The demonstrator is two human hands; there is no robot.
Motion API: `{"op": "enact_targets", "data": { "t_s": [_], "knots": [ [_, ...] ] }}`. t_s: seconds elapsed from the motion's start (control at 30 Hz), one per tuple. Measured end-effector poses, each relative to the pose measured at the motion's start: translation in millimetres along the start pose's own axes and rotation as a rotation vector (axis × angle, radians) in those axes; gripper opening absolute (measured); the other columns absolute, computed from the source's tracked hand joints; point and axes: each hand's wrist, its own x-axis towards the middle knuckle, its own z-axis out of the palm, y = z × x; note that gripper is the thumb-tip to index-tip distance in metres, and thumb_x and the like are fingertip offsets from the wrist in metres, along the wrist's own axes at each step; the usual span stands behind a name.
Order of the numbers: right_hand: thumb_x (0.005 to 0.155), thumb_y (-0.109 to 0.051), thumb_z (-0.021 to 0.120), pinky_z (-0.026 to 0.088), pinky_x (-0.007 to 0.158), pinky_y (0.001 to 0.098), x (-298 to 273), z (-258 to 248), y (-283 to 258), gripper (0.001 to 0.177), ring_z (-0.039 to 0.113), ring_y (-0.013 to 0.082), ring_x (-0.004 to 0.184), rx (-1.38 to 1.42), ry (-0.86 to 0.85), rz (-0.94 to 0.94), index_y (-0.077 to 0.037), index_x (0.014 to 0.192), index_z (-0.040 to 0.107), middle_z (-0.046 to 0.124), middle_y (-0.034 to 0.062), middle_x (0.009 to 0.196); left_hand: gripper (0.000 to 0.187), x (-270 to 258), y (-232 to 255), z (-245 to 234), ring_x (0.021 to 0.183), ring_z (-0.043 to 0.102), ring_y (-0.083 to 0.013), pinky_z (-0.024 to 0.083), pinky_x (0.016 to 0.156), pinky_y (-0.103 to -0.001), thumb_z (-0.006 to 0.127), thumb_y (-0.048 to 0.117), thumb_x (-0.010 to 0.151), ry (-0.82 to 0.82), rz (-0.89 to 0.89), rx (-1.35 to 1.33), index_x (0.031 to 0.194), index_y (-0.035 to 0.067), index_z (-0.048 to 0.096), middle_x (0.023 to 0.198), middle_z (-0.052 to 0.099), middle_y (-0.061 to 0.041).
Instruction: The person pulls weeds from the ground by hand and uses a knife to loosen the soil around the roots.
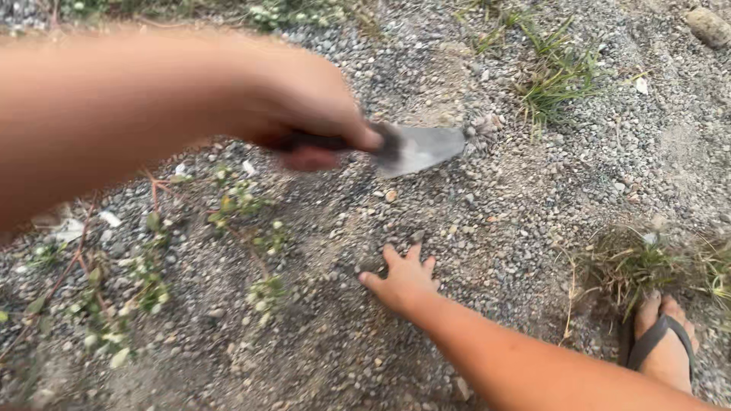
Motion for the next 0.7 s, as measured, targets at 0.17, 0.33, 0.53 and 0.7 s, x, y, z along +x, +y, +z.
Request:
{"op": "enact_targets", "data": {
  "t_s": [0.17, 0.33, 0.53, 0.7],
  "knots": [
    [0.09, -0.076, 0.064, 0.035, 0.114, 0.0638, 29, -45, 9, 0.098, 0.031, 0.0559, 0.145, -0.287, -0.369, -0.284, -0.02, 0.161, 0.026, 0.019, 0.0283, 0.164, 0.019, 104, 51, 91, 0.043, 0.048, -0.0205, 0.04, 0.037, -0.04, 0.064, 0.016, 0.095, 0.063, -0.015, -0.179, 0.098, -0.002, 0.067, 0.056, 0.052, -0.008],
    [0.09, -0.052, 0.057, 0.06, 0.094, 0.0495, 70, -156, 27, 0.071, 0.054, 0.0389, 0.133, -0.121, -0.815, -0.254, -0.027, 0.154, 0.037, 0.031, 0.003, 0.165, 0.027, 105, -13, 120, 0.043, 0.055, -0.0202, 0.043, 0.038, -0.039, 0.068, 0.028, 0.091, 0.061, 0.089, -0.282, 0.106, 0.005, 0.072, 0.058, 0.06, -0.009],
    [0.096, -0.032, 0.058, 0.062, 0.091, 0.0456, 138, -270, 77, 0.043, 0.08, 0.0297, 0.105, -0.588, -0.527, -0.367, -0.008, 0.13, 0.069, 0.078, 0.0129, 0.117, 0.035, 108, -36, 165, 0.063, 0.074, -0.0278, 0.059, 0.066, -0.045, 0.061, 0.037, 0.094, 0.305, 0.195, 0.146, 0.113, 0.007, 0.063, 0.077, 0.073, -0.014],
    [0.103, -0.039, 0.055, 0.054, 0.105, 0.0402, 203, -362, 136, 0.038, 0.077, 0.0266, 0.105, -0.894, 0.076, -0.718, -0.014, 0.128, 0.071, 0.077, 0.0107, 0.12, 0.042, 127, -59, 223, 0.082, 0.071, -0.0415, 0.056, 0.079, -0.053, 0.062, 0.043, 0.095, 0.489, 0.087, 0.214, 0.119, 0.009, 0.057, 0.089, 0.073, -0.023]
  ]
}}
